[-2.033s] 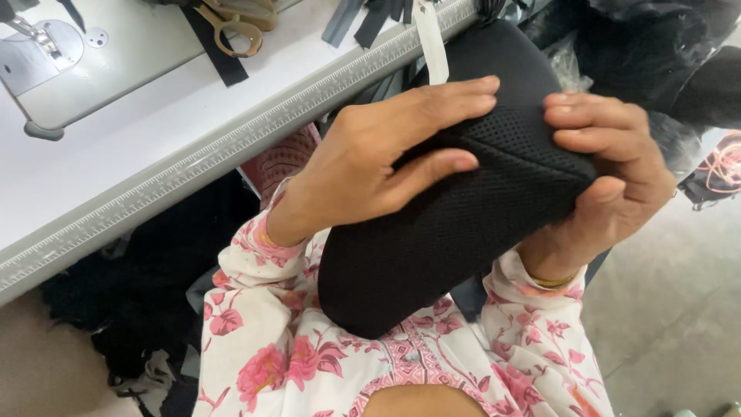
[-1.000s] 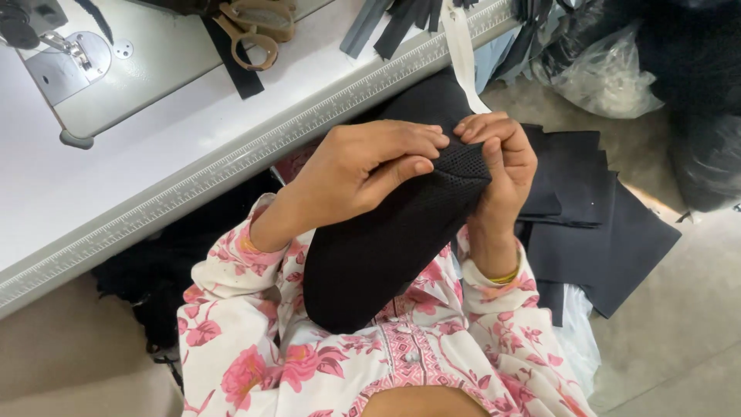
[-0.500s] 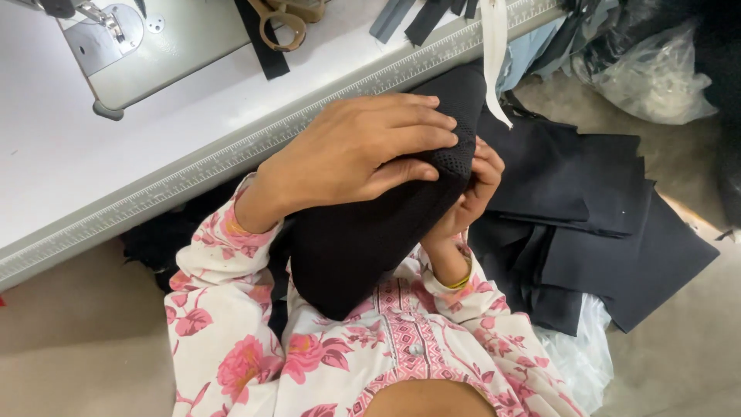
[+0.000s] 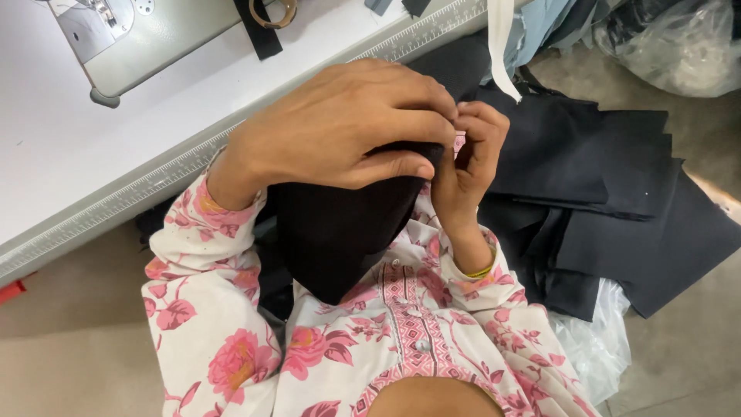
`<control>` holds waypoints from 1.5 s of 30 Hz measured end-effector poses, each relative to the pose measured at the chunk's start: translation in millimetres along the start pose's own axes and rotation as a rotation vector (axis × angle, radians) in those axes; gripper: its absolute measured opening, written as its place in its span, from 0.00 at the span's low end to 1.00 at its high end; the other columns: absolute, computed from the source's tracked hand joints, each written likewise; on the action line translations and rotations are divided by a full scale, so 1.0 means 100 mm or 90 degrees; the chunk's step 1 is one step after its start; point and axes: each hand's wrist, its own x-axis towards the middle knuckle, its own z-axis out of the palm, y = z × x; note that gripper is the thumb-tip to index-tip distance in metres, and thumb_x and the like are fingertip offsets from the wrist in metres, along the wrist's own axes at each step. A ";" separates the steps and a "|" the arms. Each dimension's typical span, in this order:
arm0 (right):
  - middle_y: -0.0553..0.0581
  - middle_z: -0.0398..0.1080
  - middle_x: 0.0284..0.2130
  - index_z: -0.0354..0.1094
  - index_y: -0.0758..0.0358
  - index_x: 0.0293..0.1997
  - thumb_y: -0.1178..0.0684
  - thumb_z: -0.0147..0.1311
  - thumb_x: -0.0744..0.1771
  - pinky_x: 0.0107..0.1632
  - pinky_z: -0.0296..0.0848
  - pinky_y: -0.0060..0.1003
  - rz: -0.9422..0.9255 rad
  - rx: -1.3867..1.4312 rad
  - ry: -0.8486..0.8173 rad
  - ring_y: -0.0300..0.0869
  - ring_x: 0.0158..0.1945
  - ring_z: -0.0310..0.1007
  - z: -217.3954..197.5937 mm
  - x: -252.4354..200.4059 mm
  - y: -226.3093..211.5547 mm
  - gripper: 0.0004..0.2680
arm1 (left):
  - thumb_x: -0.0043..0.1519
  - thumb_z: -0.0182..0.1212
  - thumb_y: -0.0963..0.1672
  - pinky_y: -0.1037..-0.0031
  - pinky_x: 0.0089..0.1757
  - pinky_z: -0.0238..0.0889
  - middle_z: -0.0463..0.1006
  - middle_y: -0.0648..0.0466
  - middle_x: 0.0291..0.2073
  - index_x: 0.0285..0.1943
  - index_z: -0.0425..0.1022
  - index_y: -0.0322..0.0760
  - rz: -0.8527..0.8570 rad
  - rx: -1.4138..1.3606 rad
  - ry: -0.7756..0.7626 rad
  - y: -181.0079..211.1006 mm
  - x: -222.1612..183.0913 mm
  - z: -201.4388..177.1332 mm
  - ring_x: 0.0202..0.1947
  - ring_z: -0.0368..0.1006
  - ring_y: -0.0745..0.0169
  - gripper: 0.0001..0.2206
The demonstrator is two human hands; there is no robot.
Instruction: Assembling and checking the fit of fabric covers on foam seat cushions.
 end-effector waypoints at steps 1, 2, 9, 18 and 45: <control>0.63 0.60 0.53 0.62 0.67 0.53 0.61 0.54 0.72 0.61 0.63 0.34 0.002 0.001 0.002 0.47 0.57 0.63 -0.01 0.02 0.00 0.06 | 0.68 0.66 0.49 0.57 0.56 0.64 0.76 0.51 0.56 0.56 0.77 0.38 -0.001 -0.001 -0.003 -0.01 -0.01 0.01 0.58 0.72 0.46 0.14; 0.63 0.62 0.50 0.63 0.67 0.51 0.62 0.55 0.71 0.58 0.65 0.35 -0.036 -0.086 -0.020 0.47 0.55 0.64 -0.01 0.05 0.00 0.05 | 0.68 0.65 0.48 0.58 0.56 0.64 0.76 0.51 0.57 0.57 0.77 0.38 0.008 -0.004 -0.006 -0.03 -0.01 0.01 0.58 0.72 0.47 0.14; 0.62 0.63 0.43 0.60 0.68 0.46 0.67 0.51 0.68 0.58 0.63 0.41 -0.078 -0.230 -0.047 0.52 0.51 0.61 -0.12 0.16 0.33 0.06 | 0.71 0.66 0.51 0.58 0.66 0.62 0.69 0.50 0.68 0.69 0.69 0.37 -0.033 0.008 0.032 -0.09 -0.21 -0.03 0.71 0.66 0.46 0.22; 0.56 0.63 0.47 0.61 0.67 0.52 0.61 0.48 0.75 0.56 0.61 0.33 0.031 0.027 0.073 0.43 0.51 0.63 -0.23 -0.08 0.84 0.02 | 0.64 0.43 0.69 0.62 0.78 0.34 0.51 0.45 0.81 0.83 0.47 0.31 -0.285 -0.625 0.426 -0.33 -1.15 1.43 0.83 0.44 0.51 0.50; 0.44 0.32 0.78 0.33 0.48 0.84 0.29 0.34 0.72 0.82 0.33 0.31 -0.126 -0.263 -0.147 0.35 0.82 0.31 -0.62 0.41 -0.55 0.30 | 0.69 0.53 0.58 0.75 0.73 0.45 0.56 0.48 0.78 0.81 0.53 0.29 0.049 -0.914 0.624 0.03 -0.63 1.28 0.76 0.52 0.62 0.38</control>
